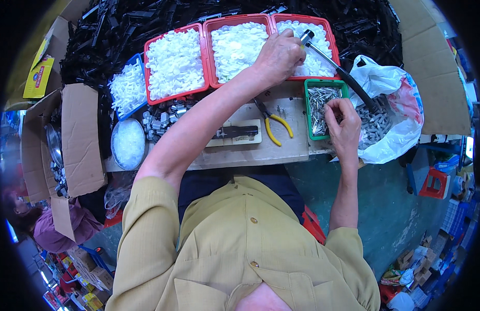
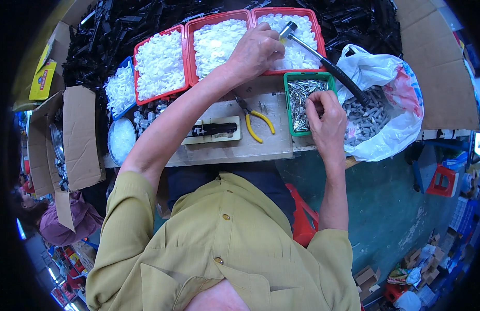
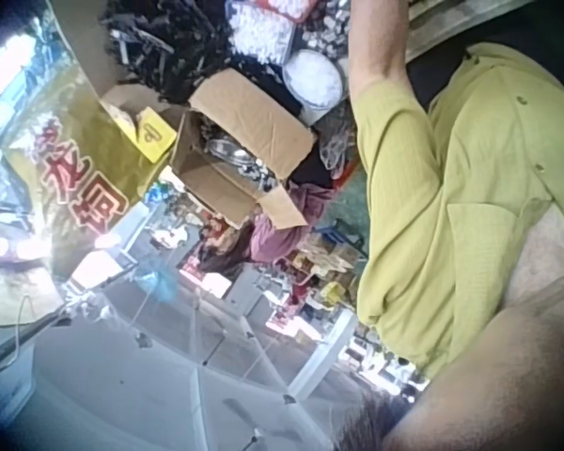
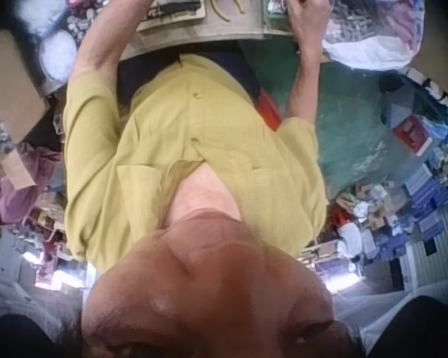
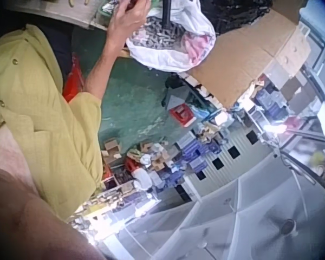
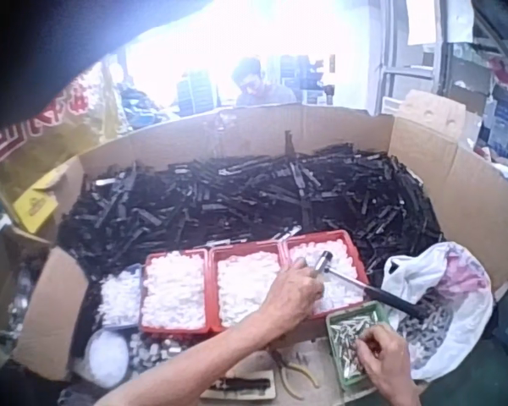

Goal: The person assembles small metal lock cylinders at a workbench. They insert white plastic components and metal pins into the cylinders, then use a hammer to tap the parts into place. The person also uses pliers to adjust components and places finished units into a cardboard box.

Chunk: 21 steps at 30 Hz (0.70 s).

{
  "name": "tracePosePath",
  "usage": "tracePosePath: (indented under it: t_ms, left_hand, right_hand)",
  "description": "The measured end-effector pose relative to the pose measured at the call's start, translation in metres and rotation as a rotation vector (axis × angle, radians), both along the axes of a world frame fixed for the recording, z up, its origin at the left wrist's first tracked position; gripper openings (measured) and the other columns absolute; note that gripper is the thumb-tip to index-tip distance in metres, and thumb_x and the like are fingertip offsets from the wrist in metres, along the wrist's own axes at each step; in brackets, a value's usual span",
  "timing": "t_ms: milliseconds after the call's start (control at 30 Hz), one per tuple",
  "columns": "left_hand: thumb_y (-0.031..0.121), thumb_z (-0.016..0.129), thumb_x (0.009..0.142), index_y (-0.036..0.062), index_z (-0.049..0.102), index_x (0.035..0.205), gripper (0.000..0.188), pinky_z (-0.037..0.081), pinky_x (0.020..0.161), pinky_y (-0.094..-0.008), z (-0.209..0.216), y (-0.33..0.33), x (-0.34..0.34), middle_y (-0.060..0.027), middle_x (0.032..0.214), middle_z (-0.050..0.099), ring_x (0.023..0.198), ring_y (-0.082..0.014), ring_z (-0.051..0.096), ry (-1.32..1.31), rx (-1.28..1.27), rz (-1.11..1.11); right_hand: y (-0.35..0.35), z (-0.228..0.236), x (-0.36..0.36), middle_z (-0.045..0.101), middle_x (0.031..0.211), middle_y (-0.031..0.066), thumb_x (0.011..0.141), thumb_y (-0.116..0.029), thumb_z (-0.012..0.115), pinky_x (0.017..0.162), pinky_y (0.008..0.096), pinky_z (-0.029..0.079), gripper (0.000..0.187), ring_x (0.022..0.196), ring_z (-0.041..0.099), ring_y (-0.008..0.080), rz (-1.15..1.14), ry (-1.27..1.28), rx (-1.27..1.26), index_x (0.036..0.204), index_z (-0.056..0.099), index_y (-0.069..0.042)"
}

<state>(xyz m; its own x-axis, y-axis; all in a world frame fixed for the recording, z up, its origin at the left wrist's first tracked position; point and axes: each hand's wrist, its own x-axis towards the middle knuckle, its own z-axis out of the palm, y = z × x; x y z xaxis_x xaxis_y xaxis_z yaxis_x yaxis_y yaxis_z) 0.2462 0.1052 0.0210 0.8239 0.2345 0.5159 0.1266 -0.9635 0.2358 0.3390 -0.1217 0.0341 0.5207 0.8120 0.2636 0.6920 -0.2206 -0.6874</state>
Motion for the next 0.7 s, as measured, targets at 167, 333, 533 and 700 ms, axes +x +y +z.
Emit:
tracePosePath:
  t_ms: [167, 333, 533, 700]
  left_hand:
    - [0.010, 0.075, 0.080, 0.0056, 0.077, 0.090, 0.011, 0.049, 0.088, -0.0394, 0.002, -0.003, -0.009, -0.0089, 0.090, 0.068, 0.097, -0.0273, 0.058, -0.086, -0.149, 0.007]
    - [0.011, 0.076, 0.079, 0.0070, 0.078, 0.093, 0.014, 0.049, 0.088, -0.0392, 0.000, -0.003, -0.004, -0.0084, 0.092, 0.069, 0.098, -0.0272, 0.058, -0.008, 0.006, 0.051]
    - [0.010, 0.077, 0.078, 0.0062, 0.078, 0.090, 0.013, 0.049, 0.086, -0.0396, 0.000, 0.004, 0.004, -0.0085, 0.092, 0.069, 0.097, -0.0263, 0.058, 0.021, -0.038, 0.024]
    - [0.012, 0.075, 0.082, 0.0045, 0.078, 0.091, 0.013, 0.049, 0.083, -0.0390, 0.003, 0.003, -0.003, -0.0094, 0.091, 0.069, 0.092, -0.0258, 0.057, -0.112, -0.189, -0.031]
  right_hand:
    - [0.007, 0.004, -0.007, 0.066, 0.085, 0.0078, 0.092, -0.006, 0.066, 0.075, 0.0298, 0.050, 0.010, 0.077, 0.061, 0.0142, -0.013, 0.050, 0.128, 0.096, 0.064, 0.003]
    - [0.013, 0.012, -0.014, 0.066, 0.084, 0.0064, 0.092, -0.006, 0.066, 0.076, 0.0299, 0.050, 0.010, 0.078, 0.061, 0.0133, 0.002, 0.058, 0.176, 0.096, 0.064, 0.003]
    - [0.007, 0.004, -0.013, 0.066, 0.084, 0.0103, 0.089, -0.002, 0.067, 0.073, 0.0317, 0.051, 0.009, 0.075, 0.064, 0.0180, -0.005, 0.062, 0.185, 0.095, 0.064, 0.004]
    - [0.004, -0.004, -0.009, 0.067, 0.085, 0.0078, 0.091, -0.004, 0.067, 0.075, 0.0301, 0.051, 0.009, 0.078, 0.063, 0.0139, -0.041, 0.183, 0.226, 0.095, 0.065, 0.003]
